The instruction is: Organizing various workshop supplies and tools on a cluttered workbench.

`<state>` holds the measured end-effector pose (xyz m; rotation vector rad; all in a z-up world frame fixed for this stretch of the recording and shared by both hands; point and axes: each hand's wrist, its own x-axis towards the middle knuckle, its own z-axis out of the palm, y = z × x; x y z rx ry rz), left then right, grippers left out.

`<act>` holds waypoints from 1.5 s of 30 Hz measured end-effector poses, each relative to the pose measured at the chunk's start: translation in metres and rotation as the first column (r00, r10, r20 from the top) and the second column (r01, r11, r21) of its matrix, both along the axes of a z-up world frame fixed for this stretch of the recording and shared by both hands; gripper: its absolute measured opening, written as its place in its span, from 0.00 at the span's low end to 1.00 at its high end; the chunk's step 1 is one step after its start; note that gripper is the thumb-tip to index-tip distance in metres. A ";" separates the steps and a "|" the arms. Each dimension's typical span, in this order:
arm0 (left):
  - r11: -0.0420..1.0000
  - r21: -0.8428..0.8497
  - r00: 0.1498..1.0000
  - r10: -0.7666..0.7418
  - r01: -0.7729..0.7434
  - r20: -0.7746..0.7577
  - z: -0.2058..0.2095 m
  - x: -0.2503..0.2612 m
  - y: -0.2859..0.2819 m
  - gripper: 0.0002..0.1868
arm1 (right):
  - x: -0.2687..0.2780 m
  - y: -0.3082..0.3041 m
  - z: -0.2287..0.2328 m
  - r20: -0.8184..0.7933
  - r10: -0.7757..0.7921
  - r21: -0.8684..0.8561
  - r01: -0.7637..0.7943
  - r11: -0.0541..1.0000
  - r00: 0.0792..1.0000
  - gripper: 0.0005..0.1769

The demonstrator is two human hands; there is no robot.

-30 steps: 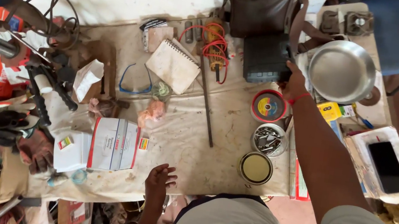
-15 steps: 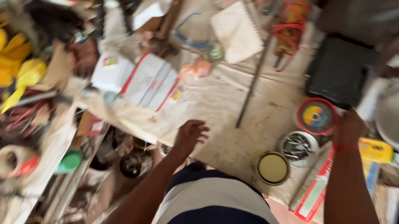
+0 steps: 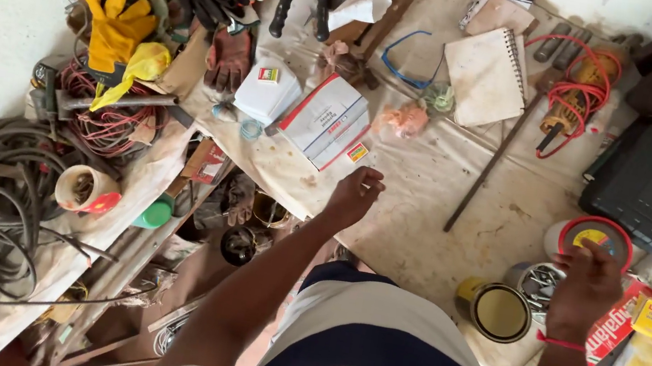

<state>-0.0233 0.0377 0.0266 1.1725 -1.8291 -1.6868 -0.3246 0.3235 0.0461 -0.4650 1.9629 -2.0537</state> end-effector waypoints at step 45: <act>0.788 -0.460 0.794 -0.059 0.409 0.605 0.130 -0.029 -0.082 0.76 | 0.201 -0.055 0.010 0.210 0.339 0.277 -0.388 0.879 0.917 0.14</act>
